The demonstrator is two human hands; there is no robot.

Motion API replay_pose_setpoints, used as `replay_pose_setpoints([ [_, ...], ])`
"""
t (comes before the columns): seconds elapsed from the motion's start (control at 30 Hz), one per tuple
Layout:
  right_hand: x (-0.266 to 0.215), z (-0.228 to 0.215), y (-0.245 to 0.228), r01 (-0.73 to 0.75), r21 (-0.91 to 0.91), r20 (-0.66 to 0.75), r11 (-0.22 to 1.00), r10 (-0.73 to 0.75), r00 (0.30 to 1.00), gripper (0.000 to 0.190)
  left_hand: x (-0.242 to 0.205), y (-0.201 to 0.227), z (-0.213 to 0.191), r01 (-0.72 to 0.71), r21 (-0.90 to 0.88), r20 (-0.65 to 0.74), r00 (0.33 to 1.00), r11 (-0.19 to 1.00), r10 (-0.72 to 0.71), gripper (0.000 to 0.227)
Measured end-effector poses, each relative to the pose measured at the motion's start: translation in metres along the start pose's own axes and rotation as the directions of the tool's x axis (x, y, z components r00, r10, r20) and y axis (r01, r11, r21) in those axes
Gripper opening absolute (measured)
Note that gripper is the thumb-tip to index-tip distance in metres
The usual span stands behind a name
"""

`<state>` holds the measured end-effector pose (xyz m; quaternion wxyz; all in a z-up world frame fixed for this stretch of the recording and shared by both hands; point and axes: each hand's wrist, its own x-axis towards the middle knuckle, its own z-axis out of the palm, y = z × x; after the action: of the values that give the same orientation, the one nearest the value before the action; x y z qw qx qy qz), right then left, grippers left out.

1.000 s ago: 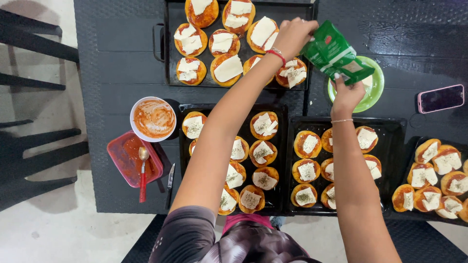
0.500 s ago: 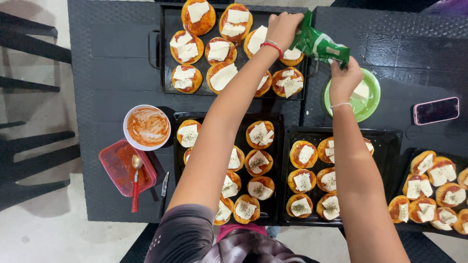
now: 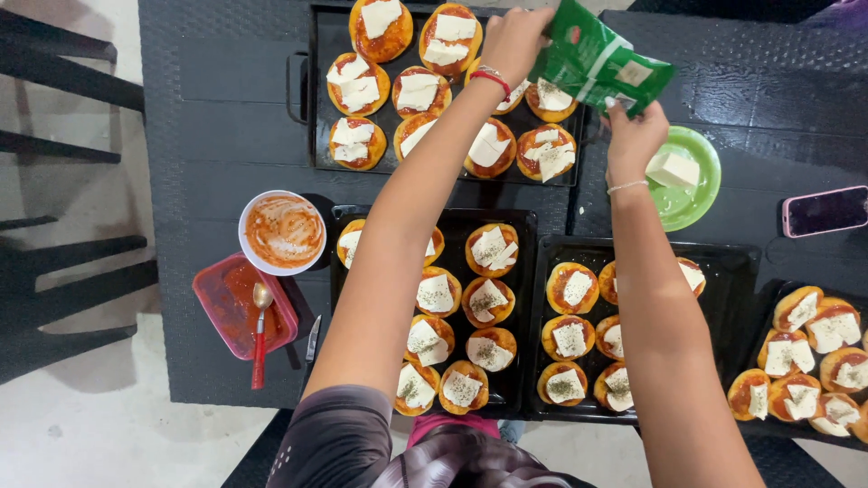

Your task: Preparing mini pizzas by placing cheese slices and sprinkling oregano seasoning across multiple trays.

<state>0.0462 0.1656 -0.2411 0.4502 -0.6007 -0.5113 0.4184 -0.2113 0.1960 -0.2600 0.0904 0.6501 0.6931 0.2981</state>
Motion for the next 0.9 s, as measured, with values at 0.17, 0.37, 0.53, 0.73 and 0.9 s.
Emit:
replay_pose_setpoints([
  [0.17,-0.013,0.027,-0.012,0.007,-0.058,0.111,0.998,-0.001,0.994,0.015,-0.013,-0.026,-0.022,0.046,0.081,-0.004,0.999,0.996,-0.046,0.020],
  [0.37,-0.019,0.040,-0.002,0.080,-0.052,0.088,0.995,-0.076,0.993,0.015,-0.026,-0.040,-0.032,0.092,0.060,0.023,0.995,0.994,-0.094,0.016],
  [0.53,-0.052,0.023,-0.024,-0.198,0.125,0.152,0.972,0.178,0.972,0.020,-0.039,-0.022,-0.037,0.024,0.080,0.012,1.000,0.997,-0.025,0.009],
  [0.73,-0.078,-0.005,-0.004,-0.160,-0.046,0.197,0.986,0.166,0.966,0.014,-0.083,-0.012,-0.050,0.059,0.037,0.225,0.972,0.998,-0.065,0.019],
  [0.9,-0.090,-0.007,-0.007,-0.051,-0.194,0.196,0.980,0.090,0.977,0.010,-0.096,-0.021,-0.041,0.132,0.039,0.278,0.951,0.991,-0.137,0.021],
])
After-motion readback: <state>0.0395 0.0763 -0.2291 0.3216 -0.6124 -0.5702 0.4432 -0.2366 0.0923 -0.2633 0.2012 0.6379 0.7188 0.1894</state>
